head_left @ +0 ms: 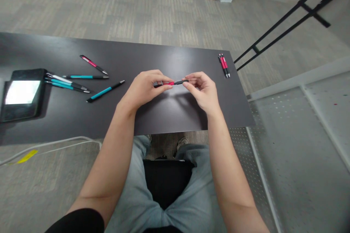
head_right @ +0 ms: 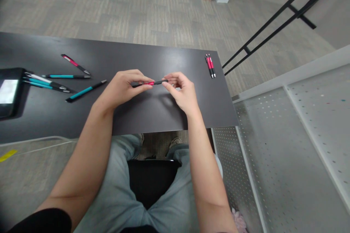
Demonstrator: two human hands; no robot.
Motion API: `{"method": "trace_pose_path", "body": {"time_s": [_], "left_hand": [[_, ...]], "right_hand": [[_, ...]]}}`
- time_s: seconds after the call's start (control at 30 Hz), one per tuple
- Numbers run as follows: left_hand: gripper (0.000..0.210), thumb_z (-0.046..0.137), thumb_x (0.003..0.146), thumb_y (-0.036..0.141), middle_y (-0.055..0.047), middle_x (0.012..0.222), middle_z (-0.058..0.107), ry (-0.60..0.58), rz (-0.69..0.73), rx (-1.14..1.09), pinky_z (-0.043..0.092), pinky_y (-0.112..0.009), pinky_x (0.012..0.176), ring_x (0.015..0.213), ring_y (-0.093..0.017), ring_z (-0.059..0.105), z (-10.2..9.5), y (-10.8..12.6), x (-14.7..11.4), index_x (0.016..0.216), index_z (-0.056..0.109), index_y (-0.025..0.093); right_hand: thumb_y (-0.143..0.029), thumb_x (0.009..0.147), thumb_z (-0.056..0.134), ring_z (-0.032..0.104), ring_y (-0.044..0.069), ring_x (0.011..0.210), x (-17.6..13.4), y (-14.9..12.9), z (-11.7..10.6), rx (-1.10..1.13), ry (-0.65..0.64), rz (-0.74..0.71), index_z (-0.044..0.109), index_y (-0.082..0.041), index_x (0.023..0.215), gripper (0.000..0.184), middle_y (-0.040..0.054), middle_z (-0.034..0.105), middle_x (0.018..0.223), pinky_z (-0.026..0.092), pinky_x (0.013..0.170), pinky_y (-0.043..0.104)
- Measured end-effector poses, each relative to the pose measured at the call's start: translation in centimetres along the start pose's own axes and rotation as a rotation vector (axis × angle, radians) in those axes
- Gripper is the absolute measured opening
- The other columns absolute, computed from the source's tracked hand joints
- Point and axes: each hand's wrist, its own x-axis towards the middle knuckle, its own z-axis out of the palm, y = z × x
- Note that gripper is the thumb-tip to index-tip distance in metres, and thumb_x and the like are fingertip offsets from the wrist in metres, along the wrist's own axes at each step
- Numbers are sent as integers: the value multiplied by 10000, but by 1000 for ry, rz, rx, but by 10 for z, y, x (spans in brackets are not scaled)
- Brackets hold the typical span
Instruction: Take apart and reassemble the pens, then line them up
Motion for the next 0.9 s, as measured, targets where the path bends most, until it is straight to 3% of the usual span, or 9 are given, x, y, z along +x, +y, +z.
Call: {"method": "trace_pose_path", "body": {"time_s": [0.23, 0.43, 0.5, 0.6, 0.67, 0.8, 0.9], "left_hand": [[182, 912, 996, 489, -76, 1013, 874, 27, 11, 56, 587, -432, 952, 967, -286, 756, 1, -1, 1, 1046, 972, 324], [200, 919, 991, 489, -72, 1021, 854, 15, -12, 9, 598, -409, 910, 921, -264, 768, 2, 1, 1, 1055, 977, 308], [242, 908, 1001, 531, -74, 1025, 855, 15, -22, -10, 602, -398, 886, 908, -261, 773, 1, 2, 1, 1061, 977, 307], [263, 899, 1011, 549, -77, 1014, 855, 14, -20, -16, 603, -391, 873, 902, -259, 774, 0, 2, 1, 1068, 980, 306], [241, 893, 1018, 518, -76, 1013, 855, 10, -9, -15, 599, -393, 880, 899, -258, 776, 0, 2, 1, 1084, 984, 305], [198, 916, 995, 476, -76, 1020, 855, 1, -6, -12, 601, -399, 887, 902, -259, 777, 0, 4, 1, 1063, 984, 302], [218, 927, 989, 505, -73, 1006, 850, 2, -17, -15, 603, -393, 877, 892, -256, 771, 1, 5, 1, 1043, 979, 300]], "right_hand": [[-836, 859, 970, 742, 237, 825, -1, -1, 5, -102, 10, 8, 784, -290, 958, 585, 16, 819, 892, 632, 842, 406], [-966, 1018, 709, 646, 218, 732, -3, -3, 5, -304, -21, 6, 630, -285, 780, 726, 3, 712, 737, 561, 784, 368], [-987, 1029, 662, 652, 223, 749, -2, -2, 5, -293, -46, 3, 652, -294, 841, 719, 2, 719, 775, 561, 787, 371], [-968, 960, 776, 653, 216, 757, -2, -1, 3, -198, -91, -30, 747, -319, 1115, 668, 12, 799, 977, 566, 759, 378], [-937, 947, 820, 636, 210, 733, -3, -2, 3, -177, -105, -55, 769, -318, 1171, 661, 16, 814, 997, 559, 741, 381], [-935, 1055, 682, 629, 218, 699, -4, -4, 3, -273, -123, -7, 714, -285, 843, 684, -2, 692, 720, 547, 752, 379], [-934, 1068, 663, 666, 221, 735, -4, -3, 2, -281, -129, 10, 709, -283, 849, 688, -8, 668, 720, 558, 768, 368]]}}
